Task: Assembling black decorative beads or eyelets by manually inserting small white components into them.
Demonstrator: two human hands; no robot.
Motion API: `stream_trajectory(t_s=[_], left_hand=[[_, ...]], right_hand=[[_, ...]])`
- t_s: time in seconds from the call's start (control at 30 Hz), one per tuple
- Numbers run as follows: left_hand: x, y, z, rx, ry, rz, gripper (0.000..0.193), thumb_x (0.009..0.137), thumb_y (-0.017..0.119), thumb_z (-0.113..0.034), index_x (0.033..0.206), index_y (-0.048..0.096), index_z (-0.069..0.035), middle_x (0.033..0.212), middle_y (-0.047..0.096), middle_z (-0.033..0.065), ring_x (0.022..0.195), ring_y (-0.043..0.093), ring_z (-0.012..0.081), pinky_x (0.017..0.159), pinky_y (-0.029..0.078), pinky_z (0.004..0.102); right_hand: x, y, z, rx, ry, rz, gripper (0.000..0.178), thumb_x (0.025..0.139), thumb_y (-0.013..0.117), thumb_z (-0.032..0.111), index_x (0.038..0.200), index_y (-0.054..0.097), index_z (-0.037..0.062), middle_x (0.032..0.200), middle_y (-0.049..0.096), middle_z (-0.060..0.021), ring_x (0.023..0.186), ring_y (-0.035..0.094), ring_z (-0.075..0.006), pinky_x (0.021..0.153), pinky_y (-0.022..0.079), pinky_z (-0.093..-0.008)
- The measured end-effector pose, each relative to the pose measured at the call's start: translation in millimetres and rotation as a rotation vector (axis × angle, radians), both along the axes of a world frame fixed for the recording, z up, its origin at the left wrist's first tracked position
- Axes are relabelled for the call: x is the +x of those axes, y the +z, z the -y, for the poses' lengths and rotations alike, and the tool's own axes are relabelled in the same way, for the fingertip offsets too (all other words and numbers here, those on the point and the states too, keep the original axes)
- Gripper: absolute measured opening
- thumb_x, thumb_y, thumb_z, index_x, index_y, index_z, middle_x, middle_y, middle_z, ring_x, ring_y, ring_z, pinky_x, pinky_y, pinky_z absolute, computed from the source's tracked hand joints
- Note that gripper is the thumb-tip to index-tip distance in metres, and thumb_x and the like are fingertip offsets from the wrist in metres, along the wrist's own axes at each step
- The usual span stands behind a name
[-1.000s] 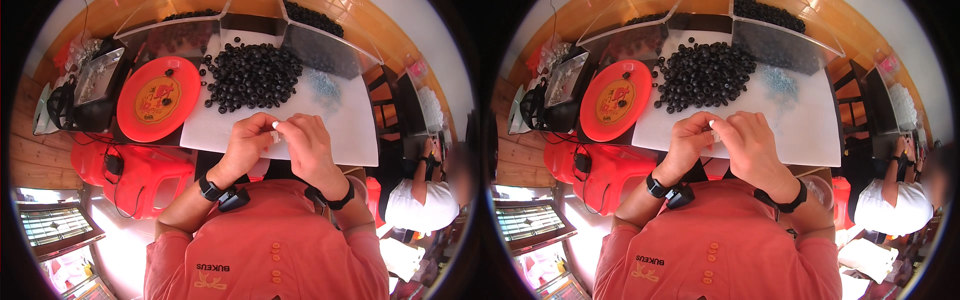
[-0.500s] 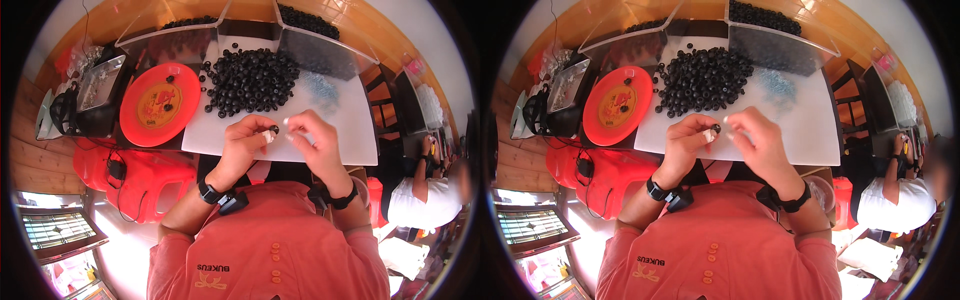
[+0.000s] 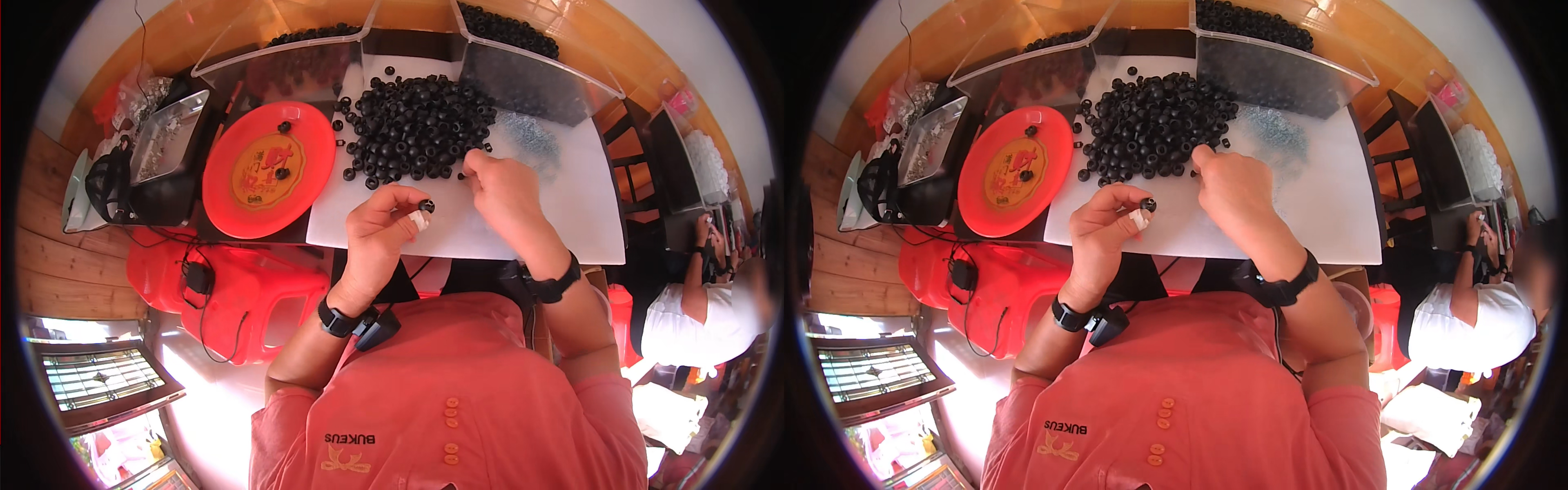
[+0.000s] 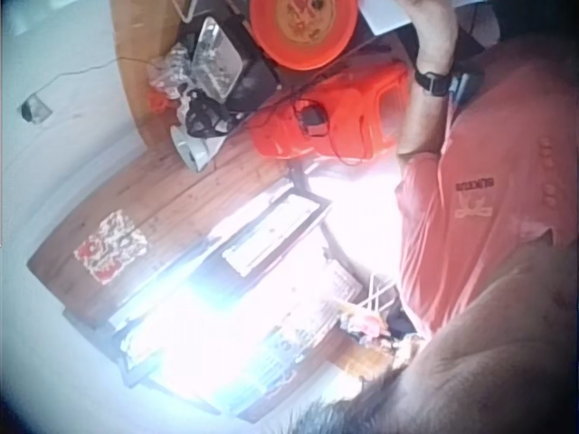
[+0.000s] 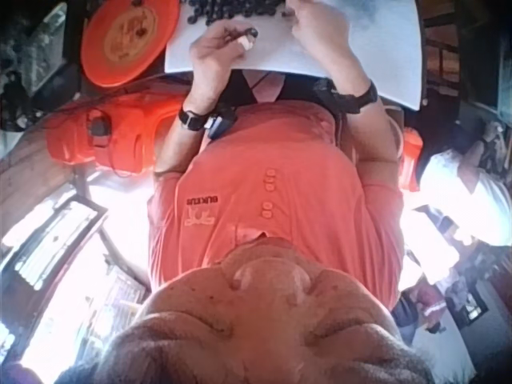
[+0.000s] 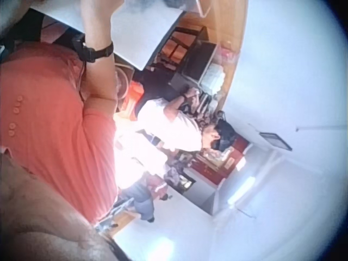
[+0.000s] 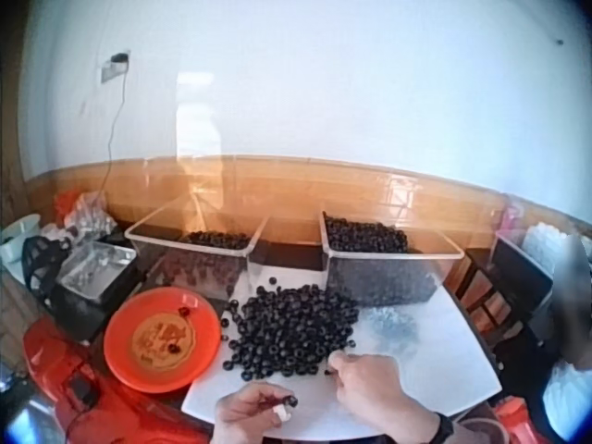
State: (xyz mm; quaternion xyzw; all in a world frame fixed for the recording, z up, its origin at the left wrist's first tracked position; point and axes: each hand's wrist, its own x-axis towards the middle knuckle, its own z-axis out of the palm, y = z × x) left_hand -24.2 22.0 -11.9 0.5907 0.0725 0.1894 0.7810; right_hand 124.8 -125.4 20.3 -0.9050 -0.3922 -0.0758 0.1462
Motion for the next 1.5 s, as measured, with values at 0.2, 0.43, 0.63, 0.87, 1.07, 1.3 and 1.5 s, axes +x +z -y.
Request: stream_trajectory(t_s=[0.2, 0.43, 0.63, 0.87, 1.07, 1.3, 1.5], left_hand=[[0.8, 4.0, -0.7, 0.033, -0.007, -0.02, 0.018, 0.089, 0.066, 0.001, 0.107, 0.066, 0.001, 0.09, 0.063, -0.0011, 0.077, 0.054, 0.0049, 0.066, 0.044, 0.0205], [1.5, 3.4, 0.8, 0.034, -0.006, -0.025, 0.019, 0.088, 0.066, 0.003, 0.107, 0.066, 0.001, 0.089, 0.061, -0.0013, 0.077, 0.053, 0.0049, 0.067, 0.043, 0.0205], [-0.7, -0.3, 0.3, 0.032, 0.003, -0.028, 0.02, 0.088, 0.068, 0.001, 0.108, 0.066, 0.003, 0.1, 0.066, 0.0021, 0.085, 0.06, 0.0083, 0.068, 0.046, 0.022], [1.9, -1.6, 0.0, 0.016, -0.019, 0.006, 0.019, 0.088, 0.069, 0.002, 0.107, 0.067, 0.002, 0.099, 0.066, 0.0015, 0.085, 0.059, 0.0081, 0.069, 0.046, 0.0217], [1.1, -4.3, -1.6, -0.013, -0.024, 0.025, 0.02, 0.088, 0.069, 0.001, 0.107, 0.067, 0.002, 0.099, 0.065, 0.0013, 0.085, 0.058, 0.008, 0.068, 0.046, 0.0216], [1.0, -0.7, -0.5, 0.029, -0.022, -0.006, 0.02, 0.088, 0.069, 0.001, 0.108, 0.067, 0.002, 0.098, 0.066, 0.0013, 0.085, 0.059, 0.0077, 0.069, 0.046, 0.0219], [1.4, -1.0, 0.0, 0.042, -0.01, -0.01, 0.02, 0.088, 0.069, 0.0, 0.107, 0.067, 0.002, 0.099, 0.067, 0.0014, 0.086, 0.059, 0.0076, 0.069, 0.046, 0.0218]], right_hand=[[-3.3, 1.3, 13.3, 0.117, 0.015, 0.067, 0.01, 0.081, 0.064, 0.008, 0.09, 0.066, 0.0114, 0.085, 0.067, -0.0097, 0.076, 0.067, -0.0321, 0.063, 0.051, -0.0434], [1.0, -12.3, -7.5, 0.085, 0.128, 0.178, 0.01, 0.08, 0.067, 0.005, 0.09, 0.066, 0.0085, 0.09, 0.064, -0.0068, 0.084, 0.066, -0.0285, 0.067, 0.053, -0.0418], [-6.0, -1.2, -0.9, -0.044, 0.131, 0.161, 0.011, 0.077, 0.066, 0.004, 0.088, 0.064, 0.0048, 0.093, 0.063, -0.0097, 0.086, 0.067, -0.0275, 0.065, 0.055, -0.0395], [-5.9, -6.3, -4.6, -0.078, 0.144, 0.215, 0.015, 0.072, 0.067, 0.003, 0.087, 0.064, 0.0046, 0.093, 0.064, -0.0108, 0.086, 0.067, -0.0284, 0.067, 0.055, -0.0392], [-13.0, -1.0, 3.1, -0.073, 0.104, 0.113, 0.005, 0.08, 0.065, 0.004, 0.084, 0.063, 0.0059, 0.087, 0.063, -0.0099, 0.084, 0.065, -0.0314, 0.067, 0.052, -0.0443], [-9.4, -2.7, 20.1, 0.07, 0.131, 0.019, 0.009, 0.081, 0.062, 0.001, 0.087, 0.066, 0.0067, 0.089, 0.066, -0.0083, 0.087, 0.066, -0.031, 0.07, 0.052, -0.0437], [-4.2, -6.5, 27.7, 0.065, 0.141, 0.128, 0.008, 0.076, 0.064, 0.002, 0.08, 0.067, 0.0076, 0.085, 0.063, -0.0072, 0.081, 0.065, -0.0287, 0.066, 0.051, -0.0413]])
